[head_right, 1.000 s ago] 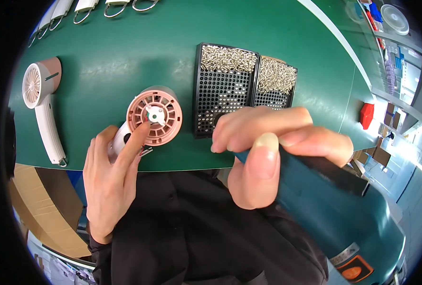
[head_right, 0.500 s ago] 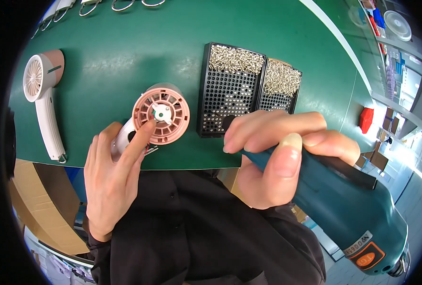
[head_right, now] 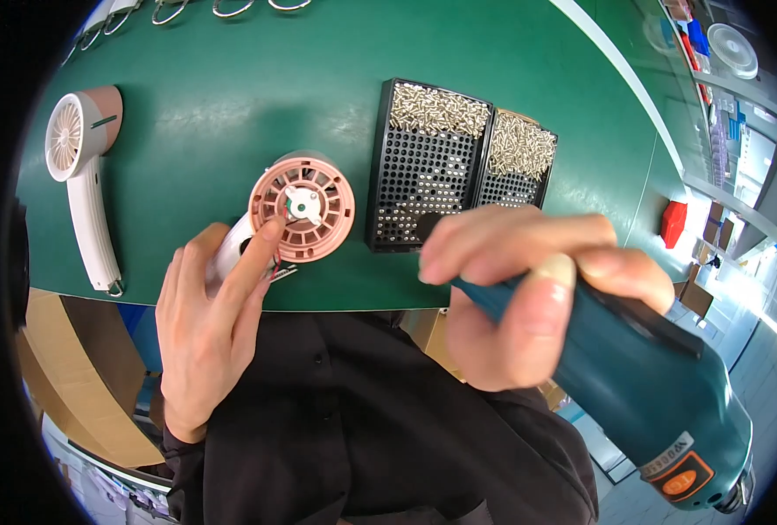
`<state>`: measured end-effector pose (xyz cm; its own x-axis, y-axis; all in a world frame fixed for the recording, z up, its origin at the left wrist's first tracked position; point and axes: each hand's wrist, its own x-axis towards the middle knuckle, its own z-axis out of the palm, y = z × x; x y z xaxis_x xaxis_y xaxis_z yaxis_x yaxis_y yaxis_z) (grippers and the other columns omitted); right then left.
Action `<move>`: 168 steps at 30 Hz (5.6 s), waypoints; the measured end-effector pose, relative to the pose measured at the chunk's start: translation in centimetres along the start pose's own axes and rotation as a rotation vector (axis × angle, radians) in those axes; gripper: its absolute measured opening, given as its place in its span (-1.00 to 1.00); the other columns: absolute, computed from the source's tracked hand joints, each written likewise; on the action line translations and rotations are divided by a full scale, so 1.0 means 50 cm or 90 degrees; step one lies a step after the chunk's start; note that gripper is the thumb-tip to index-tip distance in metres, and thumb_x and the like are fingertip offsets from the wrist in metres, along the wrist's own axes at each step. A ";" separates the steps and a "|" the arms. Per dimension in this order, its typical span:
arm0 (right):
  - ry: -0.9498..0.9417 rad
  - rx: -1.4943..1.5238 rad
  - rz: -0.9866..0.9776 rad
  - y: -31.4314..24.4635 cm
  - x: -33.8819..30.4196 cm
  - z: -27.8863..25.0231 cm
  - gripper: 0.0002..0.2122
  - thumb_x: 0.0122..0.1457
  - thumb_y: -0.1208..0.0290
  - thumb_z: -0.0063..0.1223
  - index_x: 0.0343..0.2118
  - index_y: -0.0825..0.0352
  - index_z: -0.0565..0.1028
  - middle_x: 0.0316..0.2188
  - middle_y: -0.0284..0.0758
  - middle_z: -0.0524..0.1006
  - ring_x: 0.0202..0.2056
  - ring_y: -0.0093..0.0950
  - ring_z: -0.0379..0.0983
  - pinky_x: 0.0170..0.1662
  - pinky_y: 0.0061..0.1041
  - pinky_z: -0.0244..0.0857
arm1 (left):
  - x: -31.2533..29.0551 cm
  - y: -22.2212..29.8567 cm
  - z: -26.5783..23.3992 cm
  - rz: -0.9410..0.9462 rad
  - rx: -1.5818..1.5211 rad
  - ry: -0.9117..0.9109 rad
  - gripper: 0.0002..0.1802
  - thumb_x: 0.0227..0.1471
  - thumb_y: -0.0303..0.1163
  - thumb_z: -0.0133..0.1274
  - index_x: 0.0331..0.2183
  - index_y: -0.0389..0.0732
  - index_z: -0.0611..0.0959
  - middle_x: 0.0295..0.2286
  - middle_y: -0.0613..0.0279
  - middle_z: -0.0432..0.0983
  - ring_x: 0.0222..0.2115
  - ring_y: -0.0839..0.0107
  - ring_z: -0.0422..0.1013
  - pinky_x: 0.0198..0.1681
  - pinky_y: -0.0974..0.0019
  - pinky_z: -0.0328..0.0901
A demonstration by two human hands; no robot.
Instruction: The person assembles handheld portable fans by securing fan housings with screws using an electric screwdriver.
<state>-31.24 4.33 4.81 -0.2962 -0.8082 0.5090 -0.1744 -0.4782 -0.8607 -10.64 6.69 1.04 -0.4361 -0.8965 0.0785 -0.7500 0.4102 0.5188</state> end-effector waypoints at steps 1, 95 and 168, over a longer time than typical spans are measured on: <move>-0.026 -0.014 0.006 -0.012 0.005 -0.013 -0.80 0.27 0.34 -0.36 -0.14 0.24 0.29 -0.61 -0.30 0.26 -0.84 -0.44 0.14 -0.80 -0.41 0.15 | 0.000 0.000 0.000 0.005 -0.007 0.007 -0.33 -0.23 -0.53 0.12 0.01 0.16 0.58 -0.27 0.14 0.36 -0.45 0.30 0.31 -0.40 0.31 0.26; 0.141 0.033 0.031 0.010 0.025 -0.141 -0.74 0.16 0.57 -0.12 -0.13 0.27 0.13 -0.65 -0.18 0.35 -0.80 -0.37 0.28 -0.73 -0.33 0.33 | 0.001 0.018 0.008 -0.061 -0.049 0.016 -0.30 -0.26 -0.67 0.20 0.03 -0.09 0.54 -0.18 0.02 0.40 -0.29 0.12 0.39 -0.26 0.19 0.31; 0.229 -0.569 0.172 0.186 0.063 -0.400 -0.61 0.08 0.46 0.10 -0.02 0.46 0.39 -0.16 -0.01 0.45 -0.09 -0.04 0.36 0.01 -0.22 0.23 | 0.460 0.026 0.132 0.139 0.069 0.277 -0.48 -0.11 -0.43 0.14 -0.08 -0.40 0.42 -0.13 -0.15 0.33 -0.11 -0.07 0.28 -0.05 0.01 0.21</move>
<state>-52.59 4.24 -1.60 -0.6705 -0.6293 0.3929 -0.6578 0.2594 -0.7072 -24.93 -12.28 -2.11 -0.3575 -0.7652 0.5354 -0.7219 0.5902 0.3614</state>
